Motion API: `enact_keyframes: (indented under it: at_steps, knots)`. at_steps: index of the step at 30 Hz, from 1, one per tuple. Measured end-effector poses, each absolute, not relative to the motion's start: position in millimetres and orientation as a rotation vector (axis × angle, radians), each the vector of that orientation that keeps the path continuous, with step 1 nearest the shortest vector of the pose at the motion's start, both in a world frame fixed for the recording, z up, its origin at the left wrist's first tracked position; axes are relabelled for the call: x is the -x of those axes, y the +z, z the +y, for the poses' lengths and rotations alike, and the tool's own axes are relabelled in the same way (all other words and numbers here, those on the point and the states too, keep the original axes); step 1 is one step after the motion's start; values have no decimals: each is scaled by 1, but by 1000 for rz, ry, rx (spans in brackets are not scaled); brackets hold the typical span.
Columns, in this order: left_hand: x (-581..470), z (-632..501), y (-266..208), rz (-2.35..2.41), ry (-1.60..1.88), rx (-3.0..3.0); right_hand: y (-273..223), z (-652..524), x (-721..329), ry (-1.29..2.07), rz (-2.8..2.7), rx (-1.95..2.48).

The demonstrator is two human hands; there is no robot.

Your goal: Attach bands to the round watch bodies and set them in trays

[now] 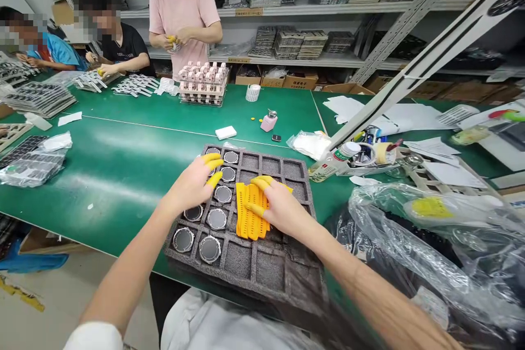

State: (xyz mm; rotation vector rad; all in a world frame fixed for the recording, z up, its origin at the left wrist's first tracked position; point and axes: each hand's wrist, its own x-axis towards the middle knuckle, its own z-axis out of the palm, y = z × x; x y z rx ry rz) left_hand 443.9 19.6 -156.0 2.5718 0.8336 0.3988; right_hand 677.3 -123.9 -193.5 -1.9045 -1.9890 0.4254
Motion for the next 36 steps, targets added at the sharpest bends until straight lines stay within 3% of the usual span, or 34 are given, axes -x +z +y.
enact_keyframes:
  at_steps: [2,6,10,12,19,24,30,36]
  knots:
    - [-485,51,-158,871,57,-2786,-202,-130,-679,330,-1931,1842]
    - [-534,82,-164,822,-194,-2866,-205,-139,-682,301,-1709,1703]
    - [-548,88,-168,779,-256,-2879,-185,-138,-685,786,-1272,1435]
    - [-552,91,-171,788,-204,-2867,-168,-133,-684,1019,-1026,1234]
    - [-548,78,-163,880,124,-2655,-147,-110,-666,1326,-653,833]
    - [-532,16,-155,633,623,-2009,-166,-109,-657,1285,-734,873]
    - [-515,2,-162,315,699,-2379,-169,-114,-653,1452,-845,883]
    - [-510,10,-163,222,816,-2504,-169,-110,-651,1367,-761,942]
